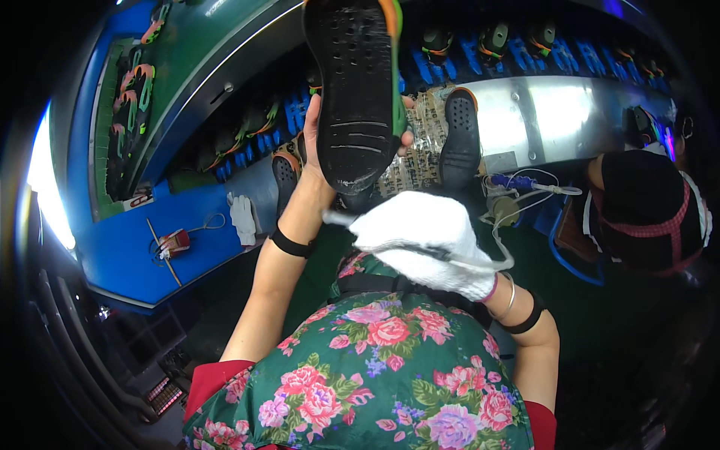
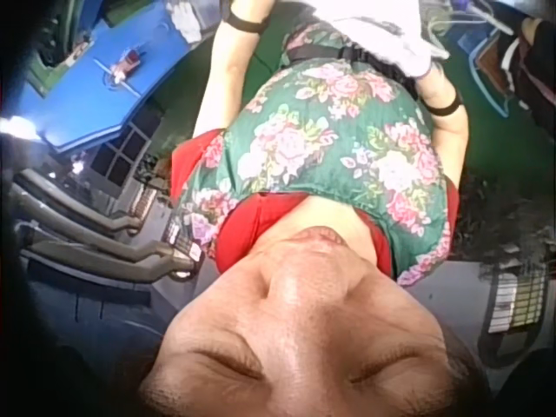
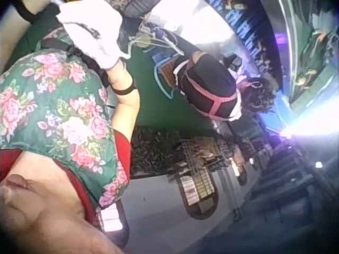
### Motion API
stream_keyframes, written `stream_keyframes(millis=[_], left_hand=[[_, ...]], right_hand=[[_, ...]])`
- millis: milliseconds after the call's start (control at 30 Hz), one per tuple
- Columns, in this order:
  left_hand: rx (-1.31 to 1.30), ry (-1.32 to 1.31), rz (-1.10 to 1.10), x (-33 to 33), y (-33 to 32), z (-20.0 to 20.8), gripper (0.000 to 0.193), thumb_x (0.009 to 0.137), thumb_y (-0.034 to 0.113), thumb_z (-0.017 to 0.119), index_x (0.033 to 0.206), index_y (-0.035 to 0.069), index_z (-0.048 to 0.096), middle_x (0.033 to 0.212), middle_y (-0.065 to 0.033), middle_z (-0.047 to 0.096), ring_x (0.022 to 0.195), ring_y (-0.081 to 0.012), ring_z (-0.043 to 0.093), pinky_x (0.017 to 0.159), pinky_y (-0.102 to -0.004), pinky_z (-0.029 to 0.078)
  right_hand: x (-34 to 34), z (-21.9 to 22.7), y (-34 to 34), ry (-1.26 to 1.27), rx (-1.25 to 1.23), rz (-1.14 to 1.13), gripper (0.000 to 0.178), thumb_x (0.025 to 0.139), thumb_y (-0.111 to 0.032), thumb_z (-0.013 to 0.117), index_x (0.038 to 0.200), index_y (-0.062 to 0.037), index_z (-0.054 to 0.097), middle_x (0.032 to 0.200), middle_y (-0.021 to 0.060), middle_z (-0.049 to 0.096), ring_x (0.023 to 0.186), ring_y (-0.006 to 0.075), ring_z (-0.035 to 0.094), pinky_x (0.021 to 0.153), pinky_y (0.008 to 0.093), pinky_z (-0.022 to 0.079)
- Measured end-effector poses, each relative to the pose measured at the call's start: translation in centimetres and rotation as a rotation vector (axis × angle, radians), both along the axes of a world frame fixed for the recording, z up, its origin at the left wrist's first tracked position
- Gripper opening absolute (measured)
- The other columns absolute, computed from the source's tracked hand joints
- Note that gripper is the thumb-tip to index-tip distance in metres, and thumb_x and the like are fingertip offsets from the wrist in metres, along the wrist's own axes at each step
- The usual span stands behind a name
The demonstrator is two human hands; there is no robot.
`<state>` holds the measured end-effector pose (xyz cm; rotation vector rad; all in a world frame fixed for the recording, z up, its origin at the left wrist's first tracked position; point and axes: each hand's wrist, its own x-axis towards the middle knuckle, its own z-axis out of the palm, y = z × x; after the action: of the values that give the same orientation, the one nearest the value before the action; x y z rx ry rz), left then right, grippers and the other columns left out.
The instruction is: Apply glue to shoe soles using a brush on an assembly line.
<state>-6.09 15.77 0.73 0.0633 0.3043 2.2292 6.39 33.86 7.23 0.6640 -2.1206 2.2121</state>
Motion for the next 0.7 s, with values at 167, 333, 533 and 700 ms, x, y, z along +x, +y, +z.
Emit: stream_keyframes(millis=[167,333,533,700], left_hand=[[0.151,-0.074,0.152,1.0,1.4,0.1,0.092,0.093,0.071,0.044,0.155,0.003,0.033,0.148,-0.028,0.044,0.115,-0.0494,0.061,0.092,-0.0588,0.057],[0.071,-0.053,0.225,1.2,2.0,-0.5,0.094,0.09,0.073,0.052,0.154,0.007,0.035,0.15,-0.0187,0.044,0.11,-0.0437,0.059,0.091,-0.056,0.053],[0.068,0.004,0.239,1.3,1.4,-0.6,0.093,0.09,0.073,0.052,0.153,0.006,0.036,0.149,-0.0216,0.045,0.11,-0.0435,0.059,0.093,-0.0556,0.053],[0.039,-0.006,0.158,2.1,0.3,-0.7,0.092,0.093,0.071,0.046,0.154,0.003,0.034,0.147,-0.0258,0.044,0.114,-0.0478,0.061,0.093,-0.0564,0.056]], right_hand=[[-1.1,0.4,0.1,0.18,0.214,-0.321,0.021,0.078,0.005,0.076,0.096,-0.0037,0.076,0.101,0.0132,0.076,0.092,0.0269,0.073,0.082,0.0353,0.058],[0.1,0.6,-0.8,0.247,0.318,-0.195,0.024,0.079,0.002,0.076,0.102,-0.0048,0.077,0.105,0.0128,0.075,0.095,0.0285,0.073,0.084,0.0362,0.058],[-0.1,-0.9,0.2,-0.145,-0.07,-0.249,0.014,0.083,0.003,0.076,0.096,-0.0012,0.078,0.099,0.0122,0.077,0.09,0.0191,0.074,0.081,0.0323,0.059],[0.2,0.4,0.3,-0.447,-0.148,-0.031,0.017,0.082,0.0,0.078,0.099,-0.0009,0.078,0.097,0.0115,0.077,0.086,0.0182,0.074,0.08,0.0292,0.058]])
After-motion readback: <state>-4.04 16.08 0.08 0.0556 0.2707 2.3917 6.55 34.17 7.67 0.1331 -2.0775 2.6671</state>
